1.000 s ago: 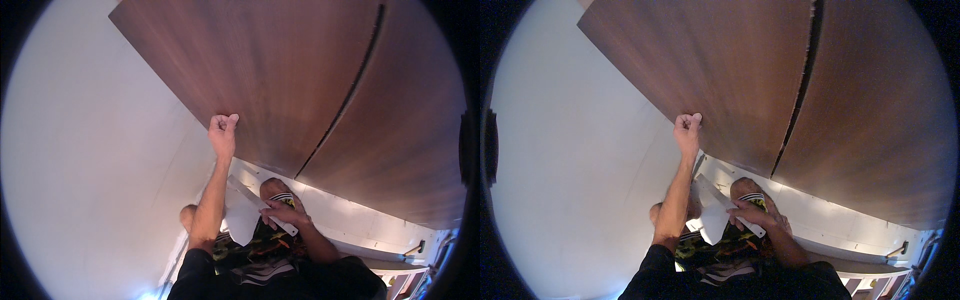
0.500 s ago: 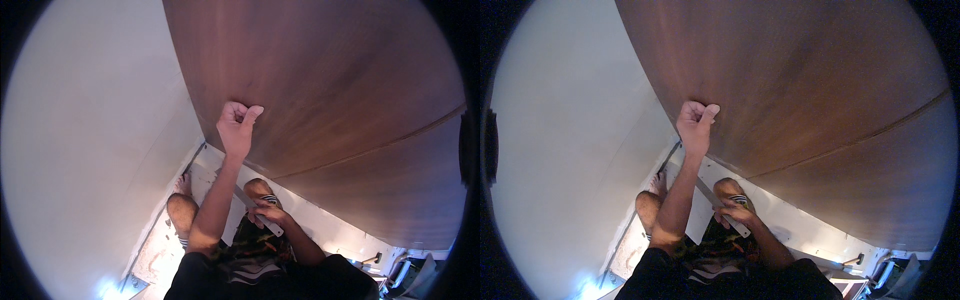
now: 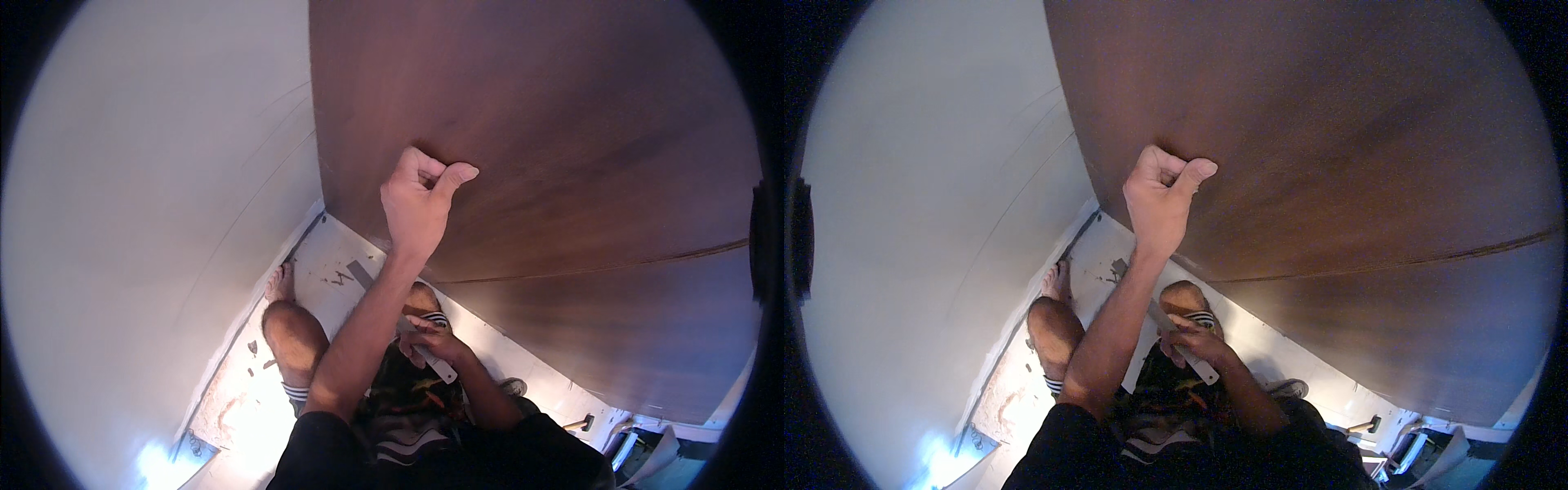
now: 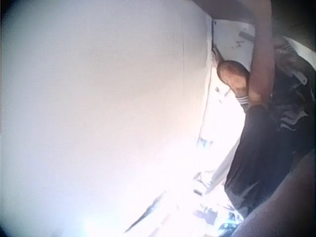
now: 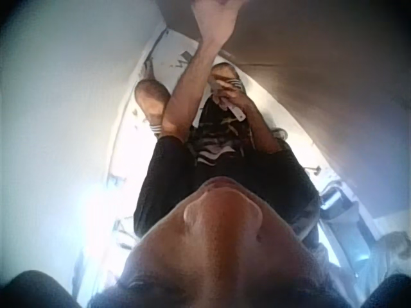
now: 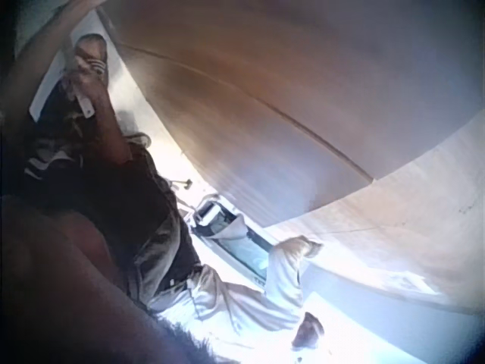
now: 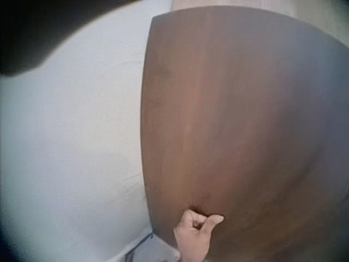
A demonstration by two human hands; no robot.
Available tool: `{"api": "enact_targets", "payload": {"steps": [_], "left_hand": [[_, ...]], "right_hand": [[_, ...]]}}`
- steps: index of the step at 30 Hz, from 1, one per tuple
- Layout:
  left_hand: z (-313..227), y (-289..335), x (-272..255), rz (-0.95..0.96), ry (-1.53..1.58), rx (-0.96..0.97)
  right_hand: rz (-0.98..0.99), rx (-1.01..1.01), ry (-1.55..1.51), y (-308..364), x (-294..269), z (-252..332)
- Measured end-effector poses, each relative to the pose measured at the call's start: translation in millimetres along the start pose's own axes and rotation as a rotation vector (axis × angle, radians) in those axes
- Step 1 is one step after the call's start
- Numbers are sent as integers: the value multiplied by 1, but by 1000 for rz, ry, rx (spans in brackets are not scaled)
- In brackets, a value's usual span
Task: The person installs a large curved wooden panel onto a wall structure. They use a rubber mallet to tap the panel into place and a metal ruler to measure and align the edges. The person also uses a utility knife to trim the panel and a tape measure to check dimensions.
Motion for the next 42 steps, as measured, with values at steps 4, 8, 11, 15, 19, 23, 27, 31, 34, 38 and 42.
{"api": "enact_targets", "payload": {"steps": [4,8,11,15,19,23,27,31,34,38,42], "left_hand": [[17,4,-2,10,-119,-38],[19,11,3,38,-197,-19],[15,12,3,78,-239,-23],[5,8,3,115,-253,-14],[3,5,-1,145,-237,-48],[7,2,1,159,-214,-83],[15,-5,-7,59,-161,-102],[22,-17,-21,34,-155,-139],[23,-18,-23,47,-142,-162],[22,-19,-25,22,-112,-116],[27,-27,-35,-18,-138,-128]], "right_hand": [[1,17,-1,-3,2,0],[-14,17,33,-6,11,4],[-41,25,24,-6,10,0],[-64,31,-27,-4,5,0],[-54,3,-36,-3,11,3],[-68,30,2,-3,10,2],[-61,0,-4,-3,5,0],[-77,22,12,-1,2,0],[-72,23,-10,0,6,1],[-105,35,-28,-1,-2,-4],[-64,10,-9,0,4,1]]}}
Point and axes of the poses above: each hand's wrist, its own y-axis away from the middle knuckle, its own x-axis out of the palm, z = x × y, the point moved 8 cm from there along -y, towards the middle knuckle, and after that the axes turned 13 degrees about -y, right-handed, at the moved point
